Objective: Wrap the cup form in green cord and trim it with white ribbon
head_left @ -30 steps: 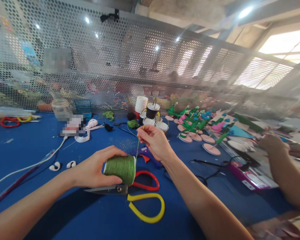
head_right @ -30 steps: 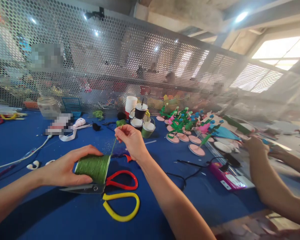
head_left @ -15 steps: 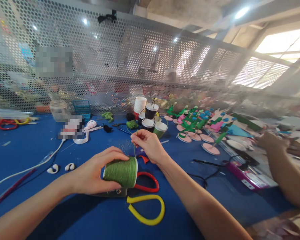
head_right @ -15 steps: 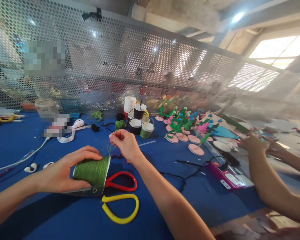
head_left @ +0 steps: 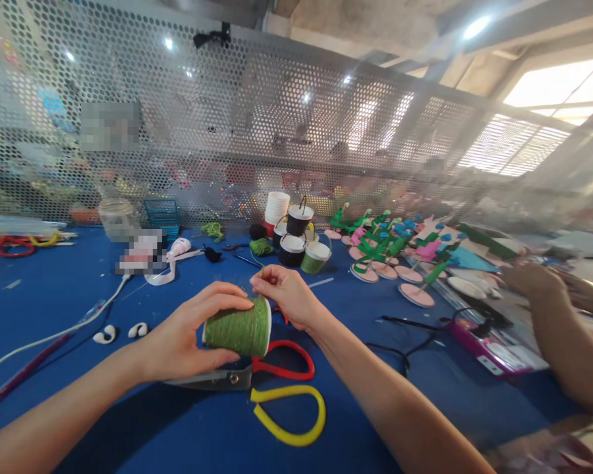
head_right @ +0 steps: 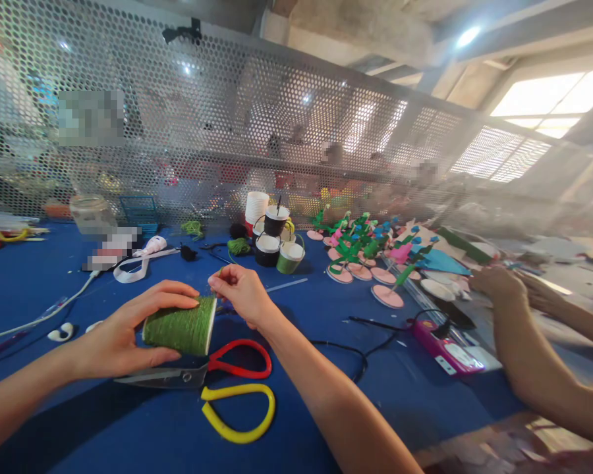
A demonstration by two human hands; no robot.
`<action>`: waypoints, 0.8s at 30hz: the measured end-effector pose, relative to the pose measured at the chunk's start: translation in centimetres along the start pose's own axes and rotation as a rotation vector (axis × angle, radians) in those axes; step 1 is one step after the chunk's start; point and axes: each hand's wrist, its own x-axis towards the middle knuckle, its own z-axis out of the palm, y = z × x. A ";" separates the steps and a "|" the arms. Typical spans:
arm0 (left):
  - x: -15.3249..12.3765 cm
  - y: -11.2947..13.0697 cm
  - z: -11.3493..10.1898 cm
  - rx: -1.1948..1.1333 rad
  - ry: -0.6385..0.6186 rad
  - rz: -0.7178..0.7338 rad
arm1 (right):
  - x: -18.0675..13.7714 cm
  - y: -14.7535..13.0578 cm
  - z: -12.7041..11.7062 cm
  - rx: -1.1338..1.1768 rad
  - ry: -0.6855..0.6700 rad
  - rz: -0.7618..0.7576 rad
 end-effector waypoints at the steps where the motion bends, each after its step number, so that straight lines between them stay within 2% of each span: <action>1: 0.0 0.0 0.0 0.002 0.008 0.005 | 0.0 0.1 0.0 0.004 -0.005 0.016; 10: 0.1 -0.2 0.2 -0.122 0.073 -0.052 | -0.1 0.1 0.6 0.082 -0.017 0.137; 19: 0.0 0.0 0.7 -0.564 0.110 -0.354 | -0.3 0.3 1.0 0.258 -0.018 0.264; 24: 0.1 -0.3 1.0 -0.700 0.180 -0.417 | -0.1 0.9 0.9 0.272 -0.048 0.290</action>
